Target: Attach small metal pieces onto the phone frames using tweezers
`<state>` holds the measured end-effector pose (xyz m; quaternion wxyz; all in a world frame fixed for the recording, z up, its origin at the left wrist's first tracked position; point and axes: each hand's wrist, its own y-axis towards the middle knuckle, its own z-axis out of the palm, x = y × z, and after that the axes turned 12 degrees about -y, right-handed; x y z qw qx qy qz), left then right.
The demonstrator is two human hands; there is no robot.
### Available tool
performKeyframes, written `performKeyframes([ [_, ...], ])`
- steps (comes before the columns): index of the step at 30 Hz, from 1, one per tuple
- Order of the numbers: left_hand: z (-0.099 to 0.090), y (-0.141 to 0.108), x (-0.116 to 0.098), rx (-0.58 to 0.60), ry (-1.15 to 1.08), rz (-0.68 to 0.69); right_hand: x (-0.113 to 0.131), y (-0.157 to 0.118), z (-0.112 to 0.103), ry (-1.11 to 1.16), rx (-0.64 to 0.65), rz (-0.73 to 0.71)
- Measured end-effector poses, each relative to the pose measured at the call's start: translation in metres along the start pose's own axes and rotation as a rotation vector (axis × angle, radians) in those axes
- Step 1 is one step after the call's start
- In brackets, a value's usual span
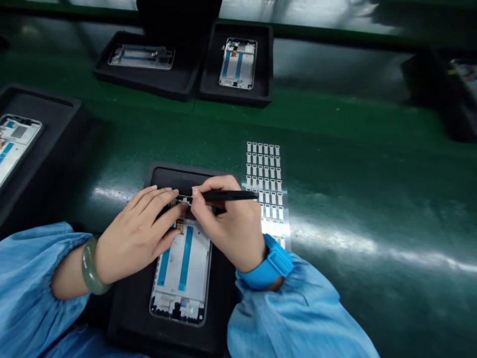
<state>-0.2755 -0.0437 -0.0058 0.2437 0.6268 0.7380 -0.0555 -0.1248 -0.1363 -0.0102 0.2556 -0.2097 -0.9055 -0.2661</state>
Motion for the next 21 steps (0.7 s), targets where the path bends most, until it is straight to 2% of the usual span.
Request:
performKeyframes([
  [3,0.0003,0.0001,0.0001,-0.002,0.000,0.004,-0.0058,-0.0028,-0.0007,0.087,0.027,0.065],
  [11,-0.0008,0.0017,0.0028,-0.019,-0.070,-0.005,-0.0066,-0.0044,-0.0021,0.033,0.007,-0.061],
  [21,-0.0005,0.0017,0.0037,-0.022,-0.067,0.001,-0.0022,-0.0019,-0.0031,-0.051,0.004,-0.089],
])
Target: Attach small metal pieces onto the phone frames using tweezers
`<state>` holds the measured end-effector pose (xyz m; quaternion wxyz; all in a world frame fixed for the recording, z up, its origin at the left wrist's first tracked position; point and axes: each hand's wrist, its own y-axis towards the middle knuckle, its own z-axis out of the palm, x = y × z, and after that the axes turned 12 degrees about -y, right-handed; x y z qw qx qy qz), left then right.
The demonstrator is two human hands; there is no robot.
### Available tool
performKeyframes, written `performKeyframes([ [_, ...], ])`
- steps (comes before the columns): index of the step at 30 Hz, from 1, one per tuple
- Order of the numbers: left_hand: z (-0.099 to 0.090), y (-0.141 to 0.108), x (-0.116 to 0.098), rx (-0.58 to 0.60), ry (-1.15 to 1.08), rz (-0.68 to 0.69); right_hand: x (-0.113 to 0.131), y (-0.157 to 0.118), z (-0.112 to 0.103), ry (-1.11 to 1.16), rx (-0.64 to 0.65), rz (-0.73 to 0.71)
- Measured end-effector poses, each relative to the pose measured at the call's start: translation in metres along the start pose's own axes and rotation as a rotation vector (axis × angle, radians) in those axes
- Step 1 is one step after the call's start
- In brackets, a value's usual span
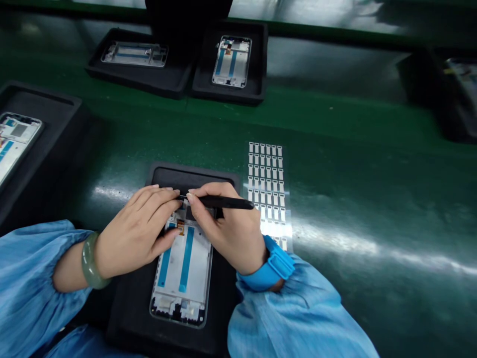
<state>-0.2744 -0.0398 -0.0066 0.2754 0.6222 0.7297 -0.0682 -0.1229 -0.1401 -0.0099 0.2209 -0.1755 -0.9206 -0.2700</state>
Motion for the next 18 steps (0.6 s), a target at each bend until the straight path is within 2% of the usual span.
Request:
performKeyframes([
  [14,0.0001,0.0008,-0.0003,0.005,0.000,-0.002,-0.0101,-0.0035,0.0012,0.203,0.115,-0.029],
  [18,0.0003,0.0010,-0.0003,0.001,0.002,0.000,-0.0086,-0.0035,0.0013,0.203,0.109,-0.037],
])
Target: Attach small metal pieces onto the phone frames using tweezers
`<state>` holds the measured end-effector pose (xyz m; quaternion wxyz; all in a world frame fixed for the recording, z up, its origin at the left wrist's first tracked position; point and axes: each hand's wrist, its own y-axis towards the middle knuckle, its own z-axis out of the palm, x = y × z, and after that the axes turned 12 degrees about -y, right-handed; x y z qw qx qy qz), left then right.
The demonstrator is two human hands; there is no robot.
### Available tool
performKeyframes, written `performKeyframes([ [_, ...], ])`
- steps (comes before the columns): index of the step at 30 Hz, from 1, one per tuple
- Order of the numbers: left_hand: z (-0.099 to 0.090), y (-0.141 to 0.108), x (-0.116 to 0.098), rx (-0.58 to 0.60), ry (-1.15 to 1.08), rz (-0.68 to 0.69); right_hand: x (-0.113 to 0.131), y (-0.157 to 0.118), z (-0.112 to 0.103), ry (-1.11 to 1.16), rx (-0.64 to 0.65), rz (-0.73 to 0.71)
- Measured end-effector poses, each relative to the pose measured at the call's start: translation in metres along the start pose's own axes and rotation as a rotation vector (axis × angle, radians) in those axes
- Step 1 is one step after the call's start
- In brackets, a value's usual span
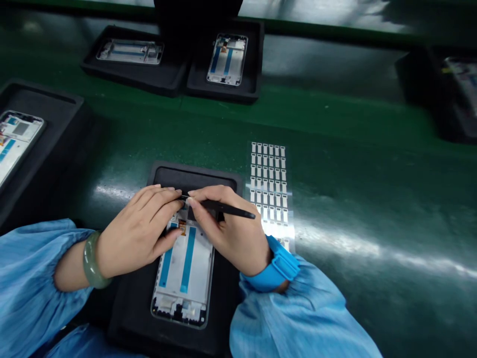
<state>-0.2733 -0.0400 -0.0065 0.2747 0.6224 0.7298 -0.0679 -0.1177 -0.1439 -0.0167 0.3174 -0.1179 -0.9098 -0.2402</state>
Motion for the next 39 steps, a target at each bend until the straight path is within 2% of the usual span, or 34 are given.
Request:
performKeyframes([
  [7,-0.002,0.000,0.001,0.011,-0.012,0.007,0.000,-0.001,-0.001,0.070,-0.076,0.042],
  [18,-0.005,0.004,0.005,-0.013,-0.059,-0.005,-0.005,-0.001,-0.002,0.064,-0.032,0.012],
  [27,-0.004,0.016,0.007,-0.048,-0.049,-0.051,-0.005,-0.002,-0.002,-0.029,-0.031,-0.041],
  [39,-0.001,0.030,0.010,-0.035,0.062,-0.118,-0.001,0.000,0.000,-0.125,-0.085,-0.049],
])
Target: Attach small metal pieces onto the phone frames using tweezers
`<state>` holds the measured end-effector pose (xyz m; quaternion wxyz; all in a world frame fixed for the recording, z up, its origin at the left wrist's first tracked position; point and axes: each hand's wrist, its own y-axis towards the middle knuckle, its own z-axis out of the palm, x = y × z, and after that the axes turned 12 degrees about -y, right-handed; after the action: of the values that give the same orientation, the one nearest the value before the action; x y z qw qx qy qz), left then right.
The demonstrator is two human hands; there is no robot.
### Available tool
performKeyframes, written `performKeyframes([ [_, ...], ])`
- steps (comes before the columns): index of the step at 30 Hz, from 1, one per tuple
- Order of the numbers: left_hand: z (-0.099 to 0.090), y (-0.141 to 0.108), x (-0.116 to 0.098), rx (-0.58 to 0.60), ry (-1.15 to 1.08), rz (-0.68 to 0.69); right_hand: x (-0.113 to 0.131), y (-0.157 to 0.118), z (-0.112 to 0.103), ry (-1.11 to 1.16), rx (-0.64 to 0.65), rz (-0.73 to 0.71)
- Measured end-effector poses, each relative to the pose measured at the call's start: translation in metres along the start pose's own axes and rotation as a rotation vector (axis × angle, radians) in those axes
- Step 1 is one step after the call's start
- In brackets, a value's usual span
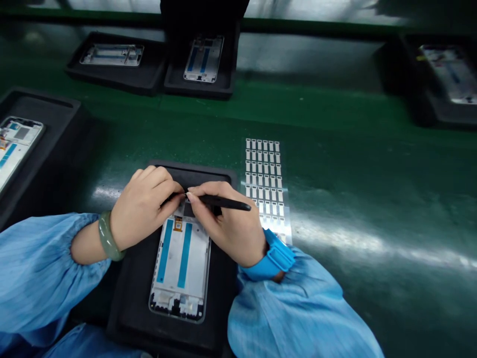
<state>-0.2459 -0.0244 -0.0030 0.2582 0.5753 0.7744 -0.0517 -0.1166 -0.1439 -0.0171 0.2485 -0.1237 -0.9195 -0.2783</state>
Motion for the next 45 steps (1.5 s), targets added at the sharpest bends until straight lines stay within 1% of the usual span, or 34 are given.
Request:
performKeyframes([
  [3,0.001,0.003,0.001,-0.001,0.025,0.014,0.000,-0.001,0.001,0.019,-0.013,0.011],
  [5,0.001,0.004,0.001,-0.008,0.025,0.015,0.000,-0.002,0.001,0.060,-0.027,0.051],
  [9,-0.002,-0.002,0.002,0.001,-0.068,0.004,-0.003,-0.001,0.001,0.157,-0.065,0.127],
  [12,-0.004,-0.009,0.003,0.029,-0.146,-0.015,-0.004,0.000,0.000,0.194,-0.011,0.135],
  [15,-0.005,-0.014,0.002,0.026,-0.154,-0.030,-0.003,0.001,-0.001,0.178,0.050,0.110],
  [17,-0.004,-0.015,0.002,0.024,-0.141,-0.032,-0.002,0.001,0.000,0.143,0.060,0.102],
  [20,-0.003,-0.015,0.002,0.032,-0.122,-0.033,-0.001,0.002,0.000,0.096,0.048,0.144],
  [24,-0.003,-0.015,0.001,0.026,-0.111,-0.028,-0.001,0.003,-0.001,0.106,0.032,0.205],
  [28,-0.001,-0.015,0.000,0.020,-0.090,-0.031,0.002,0.007,-0.001,0.066,0.067,0.180],
  [32,0.000,-0.015,-0.001,0.025,-0.051,-0.012,0.003,0.009,0.000,0.036,0.086,0.185],
  [38,0.000,-0.015,0.000,0.022,-0.119,-0.029,0.000,0.009,0.001,0.219,0.084,0.241],
  [42,0.000,-0.015,0.000,0.016,-0.124,-0.024,0.003,0.011,0.001,0.122,0.105,0.200],
  [45,0.001,-0.015,0.000,0.015,-0.123,-0.022,0.003,0.010,0.000,0.105,0.082,0.175],
])
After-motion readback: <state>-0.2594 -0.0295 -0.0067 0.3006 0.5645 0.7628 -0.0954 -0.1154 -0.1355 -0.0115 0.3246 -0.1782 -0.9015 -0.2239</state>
